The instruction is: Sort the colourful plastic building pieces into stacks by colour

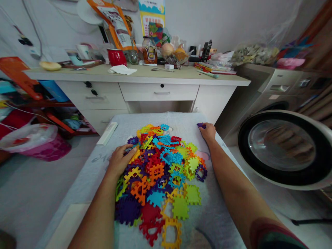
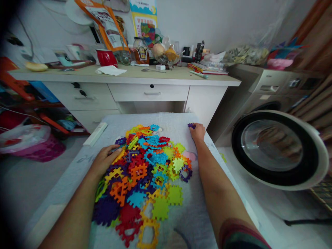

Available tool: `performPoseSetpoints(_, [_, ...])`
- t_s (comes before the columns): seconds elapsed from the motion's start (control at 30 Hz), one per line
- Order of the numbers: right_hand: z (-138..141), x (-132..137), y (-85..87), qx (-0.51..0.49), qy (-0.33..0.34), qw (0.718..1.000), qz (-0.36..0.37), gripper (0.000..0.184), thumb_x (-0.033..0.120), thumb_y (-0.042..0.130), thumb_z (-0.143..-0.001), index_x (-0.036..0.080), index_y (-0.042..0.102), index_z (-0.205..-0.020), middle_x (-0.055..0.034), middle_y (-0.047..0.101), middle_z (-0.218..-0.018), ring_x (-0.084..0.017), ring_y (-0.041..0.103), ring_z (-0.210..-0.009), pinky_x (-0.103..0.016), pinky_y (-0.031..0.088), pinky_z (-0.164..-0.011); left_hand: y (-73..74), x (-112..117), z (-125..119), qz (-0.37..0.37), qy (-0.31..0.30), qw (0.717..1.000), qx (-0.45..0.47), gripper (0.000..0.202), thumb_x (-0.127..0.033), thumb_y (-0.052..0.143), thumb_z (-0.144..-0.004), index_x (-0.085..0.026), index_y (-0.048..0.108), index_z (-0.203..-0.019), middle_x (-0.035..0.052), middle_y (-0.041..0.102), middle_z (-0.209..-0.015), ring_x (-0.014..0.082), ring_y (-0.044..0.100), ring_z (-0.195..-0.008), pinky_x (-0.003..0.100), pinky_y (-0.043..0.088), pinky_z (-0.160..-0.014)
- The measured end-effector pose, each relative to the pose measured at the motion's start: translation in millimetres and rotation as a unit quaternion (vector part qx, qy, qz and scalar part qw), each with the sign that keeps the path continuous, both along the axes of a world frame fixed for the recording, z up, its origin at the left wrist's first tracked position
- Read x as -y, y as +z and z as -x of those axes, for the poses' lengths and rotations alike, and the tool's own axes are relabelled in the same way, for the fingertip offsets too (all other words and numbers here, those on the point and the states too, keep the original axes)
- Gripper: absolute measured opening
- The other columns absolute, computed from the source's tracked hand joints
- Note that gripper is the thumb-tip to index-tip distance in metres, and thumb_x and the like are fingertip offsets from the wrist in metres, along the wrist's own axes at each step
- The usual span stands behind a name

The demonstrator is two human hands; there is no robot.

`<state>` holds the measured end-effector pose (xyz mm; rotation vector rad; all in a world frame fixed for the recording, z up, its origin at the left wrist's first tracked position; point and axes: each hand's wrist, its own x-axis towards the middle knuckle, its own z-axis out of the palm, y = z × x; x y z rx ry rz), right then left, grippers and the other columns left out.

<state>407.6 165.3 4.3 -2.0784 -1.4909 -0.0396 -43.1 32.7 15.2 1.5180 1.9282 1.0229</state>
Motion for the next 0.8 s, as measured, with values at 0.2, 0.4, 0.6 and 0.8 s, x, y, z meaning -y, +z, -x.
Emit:
performPoseSetpoints(0.2, [-0.6,-0.5,0.3,-0.005,-0.01,1.0,-0.005,0.032,0.037,0.065,-0.082,0.017,0.073,-0.106,-0.0137,0.069,-0.11,-0.026,0.062,-0.102,-0.038,0.046,-0.093,-1.4,-0.7,0.3,-0.001,0.001,1.0,0.003,0.057,-0.07,0.064,-0.069,-0.025,0.074,-0.102,0.008,0.067,-0.113,0.0281,0.065,-0.099,0.042,0.053,-0.092])
performPoseSetpoints(0.4, [0.6,-1.4,4.5,-0.013,0.009,1.0,-0.006,0.033,0.042,0.065,-0.083,0.018,0.073,-0.103,-0.0128,0.069,-0.109,-0.026,0.062,-0.101,-0.038,0.047,-0.091,0.7,0.0,-0.4,0.016,-0.001,1.0,-0.006,0.062,-0.073,0.06,-0.07,-0.025,0.074,-0.106,0.0097,0.065,-0.118,0.0293,0.064,-0.105,0.044,0.049,-0.098])
performPoseSetpoints(0.6, [1.7,-2.4,5.2,0.018,0.03,0.999,0.032,0.032,0.035,0.067,-0.081,0.02,0.074,-0.109,-0.0135,0.069,-0.114,-0.029,0.062,-0.107,-0.042,0.045,-0.095,1.3,0.7,-0.7,0.016,-0.002,1.0,-0.005,0.065,-0.074,0.058,-0.07,-0.023,0.073,-0.108,0.0106,0.065,-0.118,0.029,0.063,-0.104,0.044,0.048,-0.099])
performPoseSetpoints(0.8, [-0.3,-5.1,3.9,0.024,0.015,0.999,0.035,0.03,0.033,0.066,-0.084,0.02,0.073,-0.11,-0.0123,0.069,-0.115,-0.028,0.062,-0.106,-0.039,0.047,-0.093,-0.8,1.4,-0.2,0.018,-0.011,1.0,-0.01,0.067,-0.075,0.056,-0.072,-0.022,0.072,-0.11,0.0102,0.063,-0.119,0.0282,0.063,-0.104,0.044,0.047,-0.101])
